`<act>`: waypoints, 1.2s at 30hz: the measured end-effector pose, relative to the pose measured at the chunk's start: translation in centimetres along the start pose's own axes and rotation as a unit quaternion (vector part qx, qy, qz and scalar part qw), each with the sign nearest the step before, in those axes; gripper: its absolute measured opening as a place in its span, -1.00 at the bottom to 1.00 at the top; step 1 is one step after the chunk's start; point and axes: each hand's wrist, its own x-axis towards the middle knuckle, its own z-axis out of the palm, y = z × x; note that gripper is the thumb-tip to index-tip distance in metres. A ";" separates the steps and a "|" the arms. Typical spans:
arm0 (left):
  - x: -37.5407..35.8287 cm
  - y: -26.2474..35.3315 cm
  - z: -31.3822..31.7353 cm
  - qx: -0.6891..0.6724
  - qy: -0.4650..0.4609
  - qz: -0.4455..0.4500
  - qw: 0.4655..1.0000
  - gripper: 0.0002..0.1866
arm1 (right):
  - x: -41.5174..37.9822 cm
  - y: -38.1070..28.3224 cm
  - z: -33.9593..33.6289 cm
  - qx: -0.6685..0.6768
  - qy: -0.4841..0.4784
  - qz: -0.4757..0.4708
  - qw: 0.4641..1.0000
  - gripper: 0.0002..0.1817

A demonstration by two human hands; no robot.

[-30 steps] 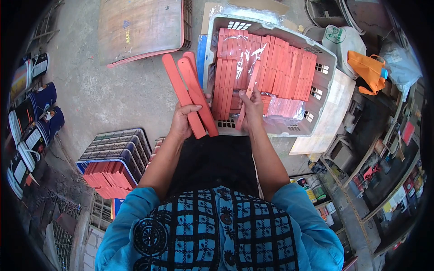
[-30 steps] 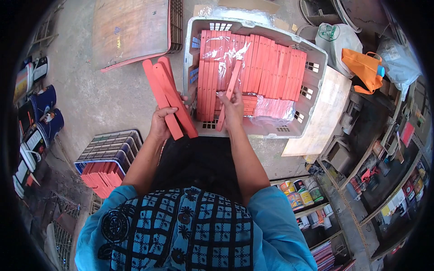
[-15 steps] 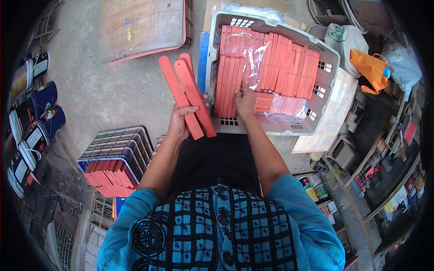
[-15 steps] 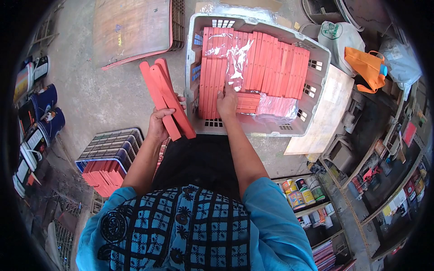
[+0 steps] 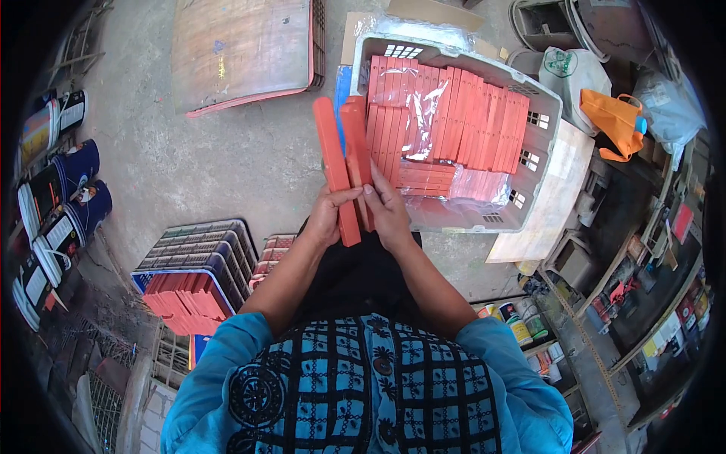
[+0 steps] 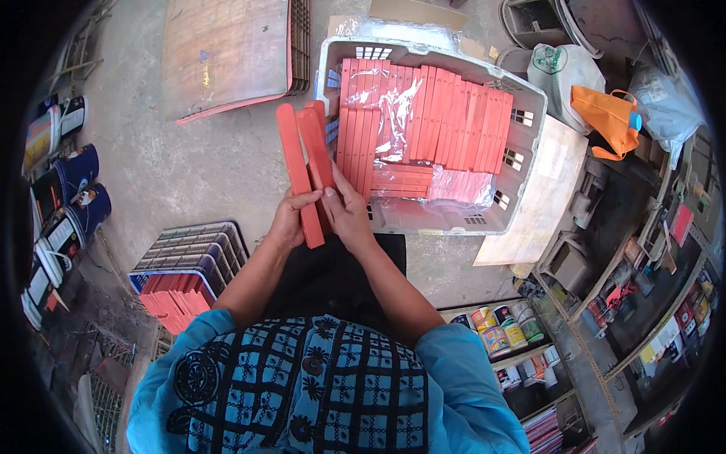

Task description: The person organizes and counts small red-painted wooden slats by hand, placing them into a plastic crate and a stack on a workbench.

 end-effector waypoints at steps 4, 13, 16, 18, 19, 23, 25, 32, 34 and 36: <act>0.1 -0.2 0.7 0.013 -0.002 -0.015 1.000 -0.59 | -0.1 -0.1 -0.9 0.036 0.016 0.044 0.998 -0.55; 0.3 -1.5 1.6 0.069 0.005 0.018 0.997 -0.60 | -0.6 0.6 -2.7 -0.211 0.051 -0.002 0.976 -0.60; 0.3 -2.0 0.9 0.067 0.006 0.014 0.998 -0.62 | -0.5 0.9 -3.2 -0.167 0.034 0.052 0.984 -0.61; 0.0 -2.1 0.8 0.077 0.009 0.029 0.997 -0.62 | -0.7 1.6 -3.1 -0.147 0.037 0.051 0.987 -0.63; 0.0 -2.1 0.8 0.081 0.011 0.036 0.996 -0.62 | -0.8 1.8 -3.0 -0.136 0.038 0.051 0.989 -0.63; 0.0 -2.5 0.7 0.100 0.022 0.054 0.993 -0.60 | -1.0 1.5 -2.6 -0.095 0.022 0.053 0.994 -0.69; 0.0 -2.9 0.7 0.068 0.027 0.063 0.995 -0.57 | -1.1 1.8 -2.7 -0.132 0.014 0.031 0.991 -0.70; 0.4 -0.9 0.1 0.069 0.085 0.119 0.987 -0.51 | 2.1 2.6 -7.5 -0.345 0.262 -0.018 0.901 -0.69; 0.6 -0.6 -0.2 0.078 0.079 0.122 0.986 -0.39 | 3.7 4.8 -8.6 -0.419 0.256 -0.002 0.871 -0.67; 0.6 -0.6 -0.3 0.079 0.072 0.122 0.987 -0.38 | 4.7 6.2 -8.8 -0.479 0.244 -0.017 0.843 -0.67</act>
